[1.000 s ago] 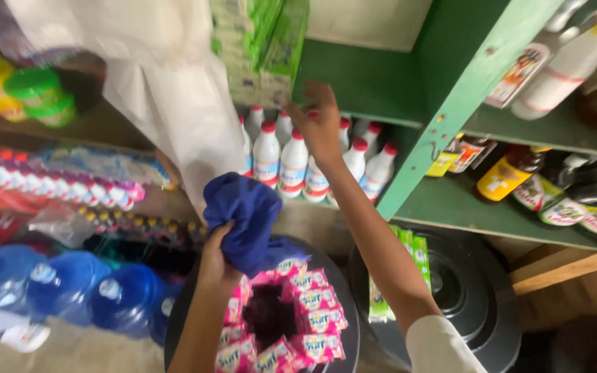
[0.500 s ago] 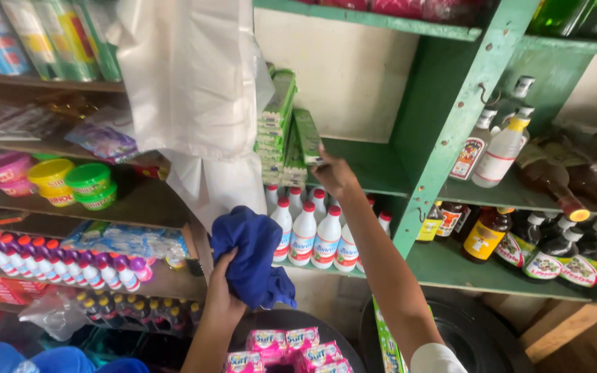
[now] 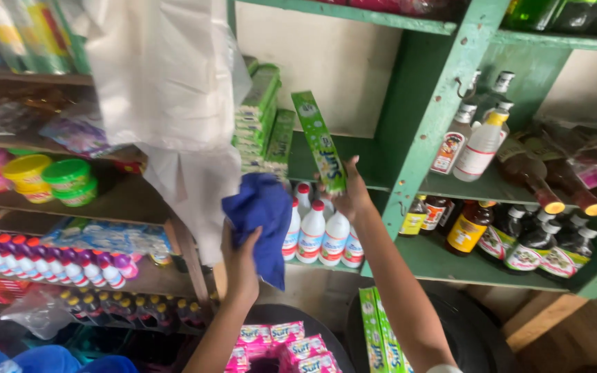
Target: Wiping down and organizing detergent packets on a storage shelf.
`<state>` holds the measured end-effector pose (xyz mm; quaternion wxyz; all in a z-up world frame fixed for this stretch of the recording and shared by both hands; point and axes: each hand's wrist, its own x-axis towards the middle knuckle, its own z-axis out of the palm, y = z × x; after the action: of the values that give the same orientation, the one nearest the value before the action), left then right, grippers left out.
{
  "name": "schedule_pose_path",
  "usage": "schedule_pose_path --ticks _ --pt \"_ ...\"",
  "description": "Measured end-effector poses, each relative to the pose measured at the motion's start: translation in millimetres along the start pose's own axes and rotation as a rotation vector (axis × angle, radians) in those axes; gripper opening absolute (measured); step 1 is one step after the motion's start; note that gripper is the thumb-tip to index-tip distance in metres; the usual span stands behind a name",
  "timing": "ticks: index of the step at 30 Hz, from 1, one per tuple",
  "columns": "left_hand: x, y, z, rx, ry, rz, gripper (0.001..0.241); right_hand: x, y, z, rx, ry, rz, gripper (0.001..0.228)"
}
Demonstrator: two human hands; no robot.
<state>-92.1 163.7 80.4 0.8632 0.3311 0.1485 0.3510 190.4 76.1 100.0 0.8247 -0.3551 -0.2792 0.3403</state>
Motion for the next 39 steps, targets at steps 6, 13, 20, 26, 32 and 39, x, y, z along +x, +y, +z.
schedule_pose_path --ticks 6,13,20,26,32,39 --pt "-30.6 -98.1 72.2 1.178 -0.428 1.02 0.089 -93.4 9.9 -4.2 -0.029 0.242 -0.054 0.064" --pt "-7.0 -153.0 100.9 1.321 -0.347 1.019 0.053 -179.3 19.6 -27.6 -0.128 0.315 -0.106 0.047" --pt "117.8 -101.7 162.5 1.153 0.07 1.213 0.049 -235.2 15.5 -1.3 -0.164 0.171 -0.063 0.072" --pt "-45.2 -157.5 100.7 1.34 -0.641 1.12 0.07 -246.2 34.1 -80.8 0.01 0.402 -0.035 0.03" --pt "99.6 -105.1 146.9 1.42 -0.121 1.109 0.053 -283.4 4.7 -30.4 -0.147 0.103 -0.024 0.079" --pt "111.6 -81.6 141.0 1.331 -0.451 0.894 0.037 -326.1 49.0 -99.3 0.101 0.12 0.021 0.051"
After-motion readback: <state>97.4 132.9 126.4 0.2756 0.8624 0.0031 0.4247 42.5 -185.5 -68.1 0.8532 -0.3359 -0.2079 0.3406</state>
